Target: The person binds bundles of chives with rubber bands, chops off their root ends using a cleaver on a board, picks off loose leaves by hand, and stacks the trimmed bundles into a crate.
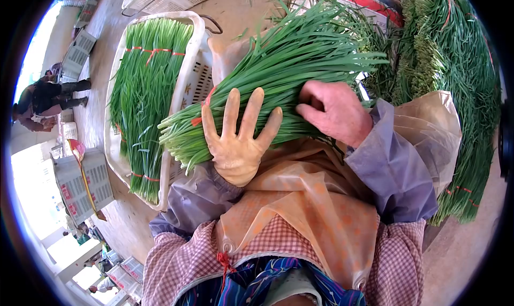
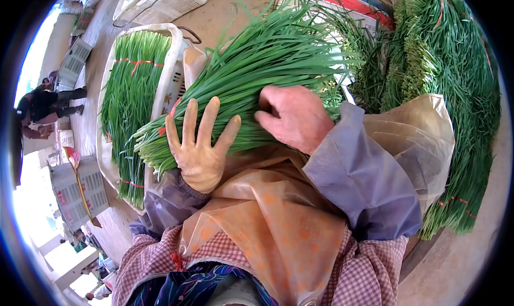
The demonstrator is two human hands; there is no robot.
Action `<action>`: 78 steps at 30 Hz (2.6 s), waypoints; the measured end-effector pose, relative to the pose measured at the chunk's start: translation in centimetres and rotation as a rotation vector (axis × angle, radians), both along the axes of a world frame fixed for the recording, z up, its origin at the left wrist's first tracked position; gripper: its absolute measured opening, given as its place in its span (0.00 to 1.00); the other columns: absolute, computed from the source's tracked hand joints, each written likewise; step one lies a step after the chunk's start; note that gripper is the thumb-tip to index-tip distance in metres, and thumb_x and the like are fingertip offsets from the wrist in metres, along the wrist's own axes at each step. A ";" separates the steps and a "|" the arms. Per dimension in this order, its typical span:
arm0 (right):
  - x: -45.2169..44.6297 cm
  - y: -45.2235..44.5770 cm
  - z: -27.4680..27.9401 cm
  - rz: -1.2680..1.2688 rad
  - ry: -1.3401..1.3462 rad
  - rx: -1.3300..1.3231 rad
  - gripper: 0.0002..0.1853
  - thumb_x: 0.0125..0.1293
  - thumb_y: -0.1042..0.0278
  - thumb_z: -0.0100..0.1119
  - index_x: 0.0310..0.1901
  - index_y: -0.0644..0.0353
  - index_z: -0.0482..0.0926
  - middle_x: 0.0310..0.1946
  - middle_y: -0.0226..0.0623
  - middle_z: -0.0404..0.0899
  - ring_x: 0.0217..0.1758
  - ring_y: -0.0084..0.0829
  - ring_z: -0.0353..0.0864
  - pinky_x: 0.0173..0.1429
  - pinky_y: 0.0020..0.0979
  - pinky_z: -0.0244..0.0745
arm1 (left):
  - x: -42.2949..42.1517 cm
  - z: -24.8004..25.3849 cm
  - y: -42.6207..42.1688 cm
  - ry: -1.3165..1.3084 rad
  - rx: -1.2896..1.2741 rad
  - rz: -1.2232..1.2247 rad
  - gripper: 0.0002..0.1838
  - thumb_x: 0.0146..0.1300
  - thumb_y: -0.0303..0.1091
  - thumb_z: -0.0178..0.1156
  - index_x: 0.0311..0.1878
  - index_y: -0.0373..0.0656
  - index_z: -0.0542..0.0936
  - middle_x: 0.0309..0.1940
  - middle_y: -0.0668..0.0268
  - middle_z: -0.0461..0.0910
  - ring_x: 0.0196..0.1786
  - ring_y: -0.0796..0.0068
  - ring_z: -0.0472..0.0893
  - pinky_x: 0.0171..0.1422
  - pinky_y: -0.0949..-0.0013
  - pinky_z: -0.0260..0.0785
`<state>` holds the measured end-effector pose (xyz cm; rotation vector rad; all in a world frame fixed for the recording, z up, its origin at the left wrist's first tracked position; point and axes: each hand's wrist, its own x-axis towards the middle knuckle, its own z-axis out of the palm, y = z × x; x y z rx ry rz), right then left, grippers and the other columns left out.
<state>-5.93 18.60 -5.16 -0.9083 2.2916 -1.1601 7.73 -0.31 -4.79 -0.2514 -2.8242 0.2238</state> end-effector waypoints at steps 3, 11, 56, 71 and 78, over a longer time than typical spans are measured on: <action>0.1 -1.3 -0.3 0.065 0.095 0.030 0.09 0.61 0.68 0.67 0.36 0.63 0.80 0.25 0.47 0.80 0.26 0.38 0.80 0.34 0.36 0.74 | 0.1 0.3 0.1 -0.015 0.004 0.018 0.24 0.59 0.33 0.60 0.59 0.67 0.79 0.71 0.62 0.70 0.71 0.50 0.70 0.76 0.32 0.48; -0.6 -1.9 0.6 0.187 -0.531 -0.103 0.06 0.65 0.74 0.65 0.40 0.68 0.84 0.27 0.28 0.83 0.31 0.16 0.76 0.37 0.25 0.74 | 1.2 -0.3 -0.8 -0.017 0.135 -0.019 0.45 0.38 0.27 0.66 0.69 0.53 0.71 0.73 0.53 0.66 0.75 0.43 0.63 0.78 0.31 0.40; 1.8 1.8 -3.8 0.124 0.427 0.051 0.29 0.55 0.58 0.65 0.59 0.51 0.74 0.44 0.41 0.80 0.50 0.44 0.79 0.54 0.47 0.72 | -10.8 6.2 -1.5 -0.424 0.309 -0.038 0.53 0.51 0.40 0.78 0.76 0.38 0.58 0.70 0.46 0.67 0.69 0.50 0.70 0.74 0.53 0.62; 0.1 4.7 1.5 -0.377 0.584 -0.328 0.10 0.57 0.71 0.69 0.41 0.58 0.82 0.33 0.40 0.80 0.35 0.42 0.80 0.46 0.41 0.77 | -11.9 3.4 -3.0 -0.351 0.882 0.108 0.47 0.56 0.34 0.74 0.74 0.30 0.60 0.63 0.40 0.73 0.65 0.51 0.76 0.71 0.59 0.68; 1.3 -0.1 -4.2 -0.054 0.763 0.136 0.13 0.56 0.66 0.63 0.44 0.54 0.77 0.34 0.36 0.76 0.44 0.38 0.77 0.54 0.42 0.69 | -11.7 2.5 -4.4 -0.499 1.681 0.193 0.43 0.60 0.21 0.69 0.73 0.22 0.54 0.71 0.42 0.64 0.76 0.55 0.63 0.77 0.59 0.61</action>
